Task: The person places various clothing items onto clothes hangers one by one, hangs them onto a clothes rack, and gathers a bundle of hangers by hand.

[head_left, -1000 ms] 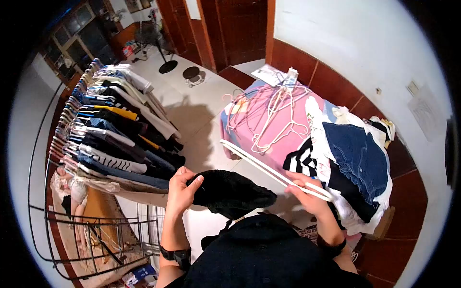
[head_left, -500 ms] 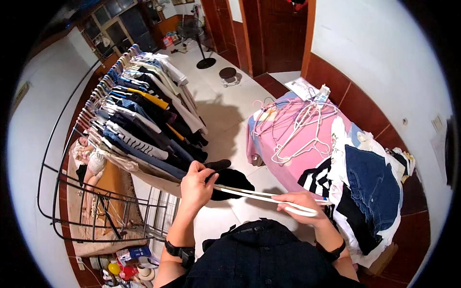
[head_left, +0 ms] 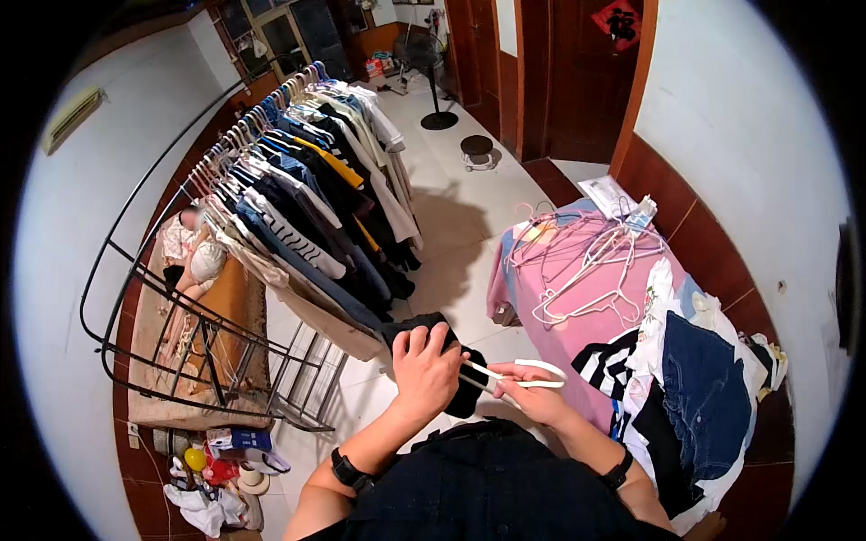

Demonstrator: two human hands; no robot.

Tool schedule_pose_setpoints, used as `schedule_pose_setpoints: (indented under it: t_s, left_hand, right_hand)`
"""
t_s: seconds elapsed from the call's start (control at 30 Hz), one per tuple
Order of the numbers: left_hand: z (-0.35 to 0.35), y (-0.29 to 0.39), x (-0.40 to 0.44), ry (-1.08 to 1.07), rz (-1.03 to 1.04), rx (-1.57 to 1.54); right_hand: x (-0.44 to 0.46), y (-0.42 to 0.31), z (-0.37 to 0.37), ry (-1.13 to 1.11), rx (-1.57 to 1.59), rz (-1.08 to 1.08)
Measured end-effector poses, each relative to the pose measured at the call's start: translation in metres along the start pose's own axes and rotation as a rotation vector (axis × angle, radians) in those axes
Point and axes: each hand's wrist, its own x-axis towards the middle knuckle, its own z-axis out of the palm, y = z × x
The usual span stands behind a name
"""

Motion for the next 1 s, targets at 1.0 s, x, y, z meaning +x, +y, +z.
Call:
schedule_pose_setpoints:
  t_s: [1.0]
  left_hand:
    - [-0.042, -0.003, -0.012, -0.066, 0.118, -0.063]
  right_hand:
    - [-0.006, -0.027, -0.022, 0.09, -0.527, -0.377]
